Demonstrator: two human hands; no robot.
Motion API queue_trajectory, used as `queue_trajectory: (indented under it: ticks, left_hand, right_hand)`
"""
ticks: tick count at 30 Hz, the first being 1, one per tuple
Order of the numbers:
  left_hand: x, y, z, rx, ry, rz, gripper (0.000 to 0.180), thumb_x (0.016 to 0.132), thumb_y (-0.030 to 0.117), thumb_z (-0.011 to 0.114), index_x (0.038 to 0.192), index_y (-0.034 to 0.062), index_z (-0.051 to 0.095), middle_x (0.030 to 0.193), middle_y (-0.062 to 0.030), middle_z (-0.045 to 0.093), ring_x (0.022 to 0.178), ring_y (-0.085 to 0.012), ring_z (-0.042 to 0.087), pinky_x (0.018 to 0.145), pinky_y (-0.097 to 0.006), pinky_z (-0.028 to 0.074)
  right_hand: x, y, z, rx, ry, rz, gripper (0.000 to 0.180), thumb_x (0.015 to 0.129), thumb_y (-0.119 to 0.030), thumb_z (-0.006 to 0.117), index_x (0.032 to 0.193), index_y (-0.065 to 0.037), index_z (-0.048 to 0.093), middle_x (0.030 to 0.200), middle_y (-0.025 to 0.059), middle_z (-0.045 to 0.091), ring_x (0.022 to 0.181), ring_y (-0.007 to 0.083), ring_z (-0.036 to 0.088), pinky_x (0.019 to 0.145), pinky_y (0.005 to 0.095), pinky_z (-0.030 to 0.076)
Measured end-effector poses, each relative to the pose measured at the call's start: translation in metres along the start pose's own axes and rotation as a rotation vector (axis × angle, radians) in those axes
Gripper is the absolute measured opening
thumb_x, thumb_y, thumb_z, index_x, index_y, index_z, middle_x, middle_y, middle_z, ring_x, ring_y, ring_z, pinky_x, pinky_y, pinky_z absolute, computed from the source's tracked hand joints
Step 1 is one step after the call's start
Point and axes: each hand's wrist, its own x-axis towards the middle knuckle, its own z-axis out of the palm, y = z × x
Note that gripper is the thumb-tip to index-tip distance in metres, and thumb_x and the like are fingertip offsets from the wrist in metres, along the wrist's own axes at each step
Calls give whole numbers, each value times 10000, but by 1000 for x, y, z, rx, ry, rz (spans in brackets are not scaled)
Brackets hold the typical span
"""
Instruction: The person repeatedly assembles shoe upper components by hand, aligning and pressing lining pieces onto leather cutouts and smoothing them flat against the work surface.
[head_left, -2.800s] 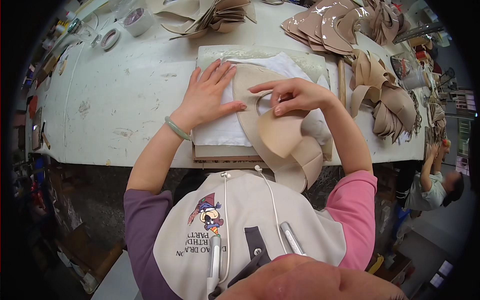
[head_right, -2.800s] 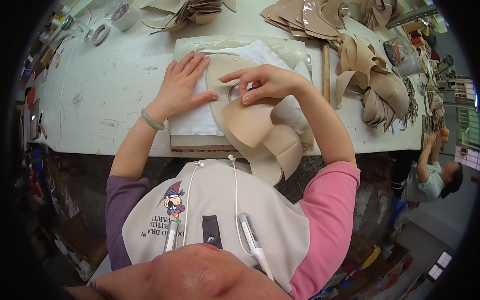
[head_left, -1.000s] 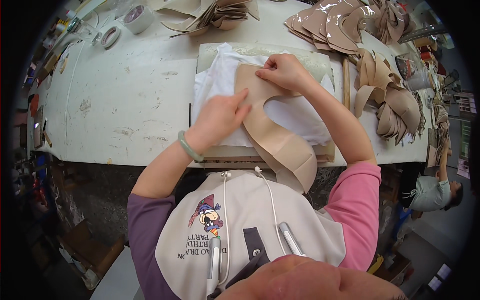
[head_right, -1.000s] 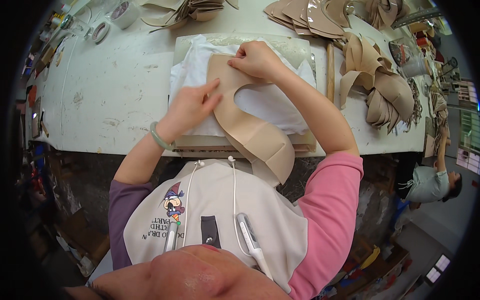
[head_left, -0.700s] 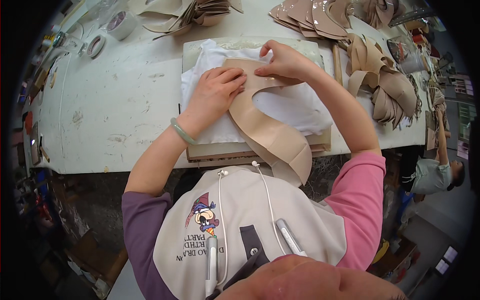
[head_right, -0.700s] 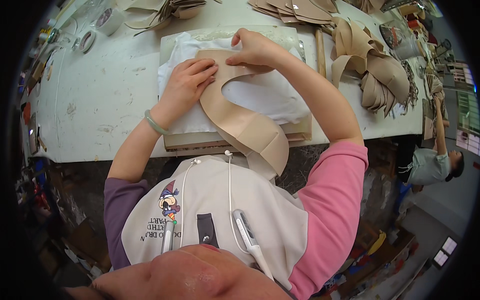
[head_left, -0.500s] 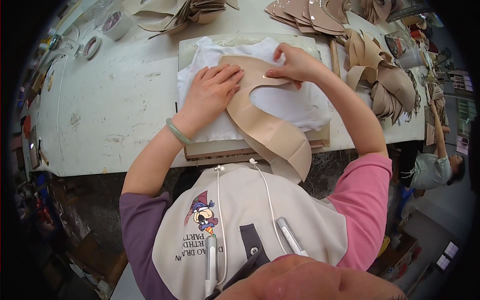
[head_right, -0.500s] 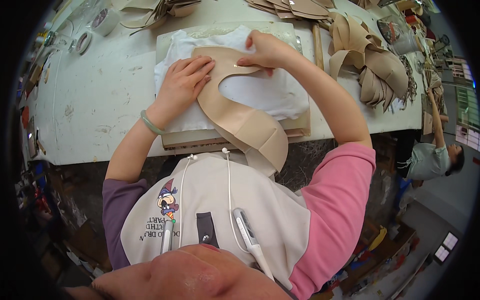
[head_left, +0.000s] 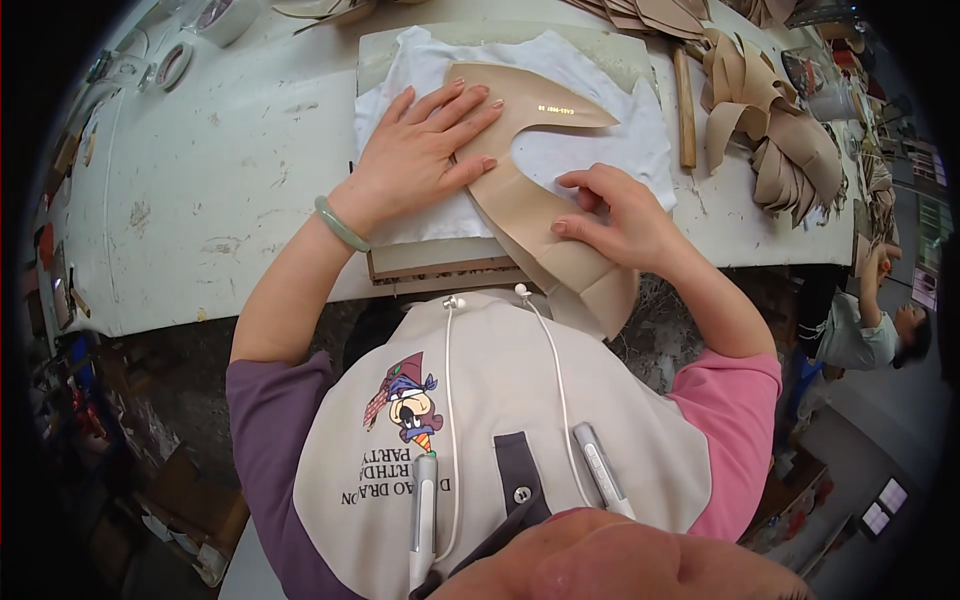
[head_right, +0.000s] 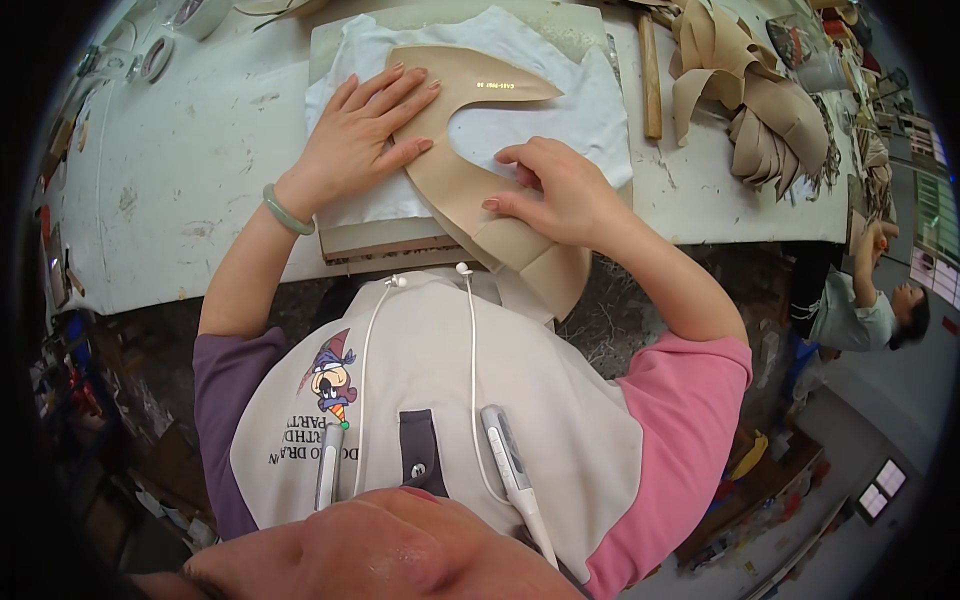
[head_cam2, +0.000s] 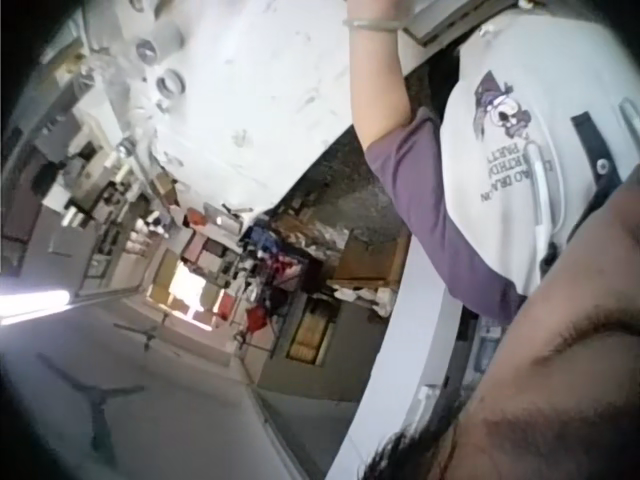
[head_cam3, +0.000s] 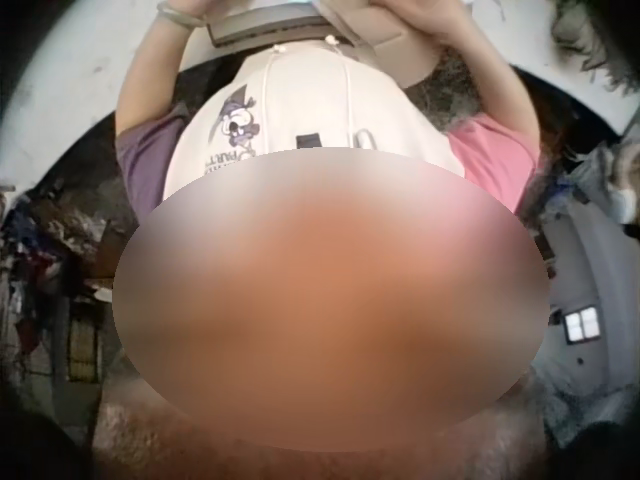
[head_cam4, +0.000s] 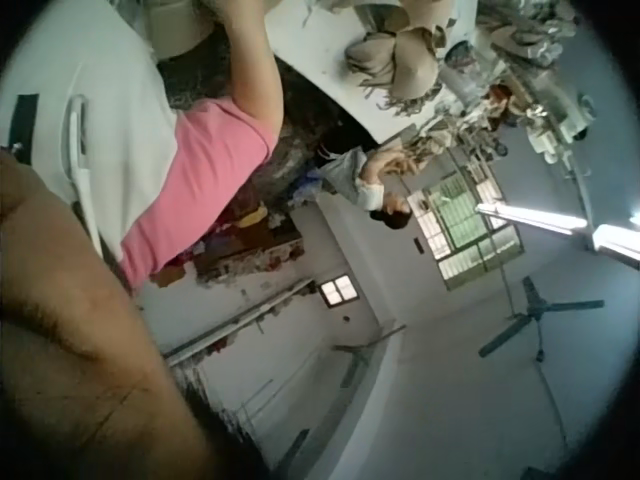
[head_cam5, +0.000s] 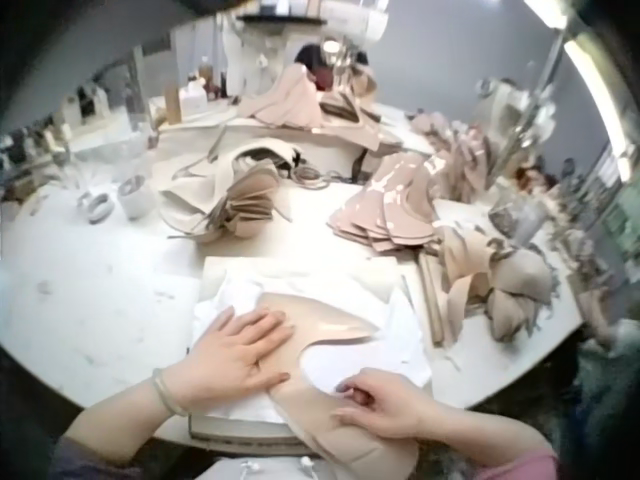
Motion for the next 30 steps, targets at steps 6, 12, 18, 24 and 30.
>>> queue_trajectory:
  ticks: [6,12,18,24,30]
  left_hand:
    - [-5,-1,4,5,-2,-13,608,888,534,470,1417,251,373,1478,-11,335,1366,-210,280,1124,-474,166]
    - [-4,-1,6,22,12,1,623,882,553,463,1420,255,365,1481,-7,328,1369,-205,274,1127,-471,164]
    - [-6,-1,10,61,29,11,627,882,564,455,1421,259,361,1484,-4,323,1363,-203,283,1122,-469,182]
    - [-8,17,1,33,84,27,600,857,466,541,1354,143,443,1404,-70,416,1320,-224,351,1094,-491,231]
    - [-45,73,10,-474,42,395,453,755,102,687,1187,53,562,1214,-82,571,1190,-250,508,991,-423,387]
  right_hand:
    - [3,-17,-18,292,-413,540,300,821,-249,717,975,-14,613,791,14,626,663,73,559,605,219,447]
    - [-10,5,-5,950,-480,869,299,797,-231,737,890,37,639,786,63,658,660,76,595,576,217,474]
    - [-19,2,10,765,-403,854,276,791,-224,739,851,33,657,753,60,657,637,88,586,566,233,475]
    - [-18,-7,17,347,-355,771,244,807,-227,719,793,1,635,701,18,634,607,43,550,530,199,431]
    - [-26,5,8,565,-331,809,286,780,-271,726,863,-9,648,735,47,633,619,93,561,543,241,455]
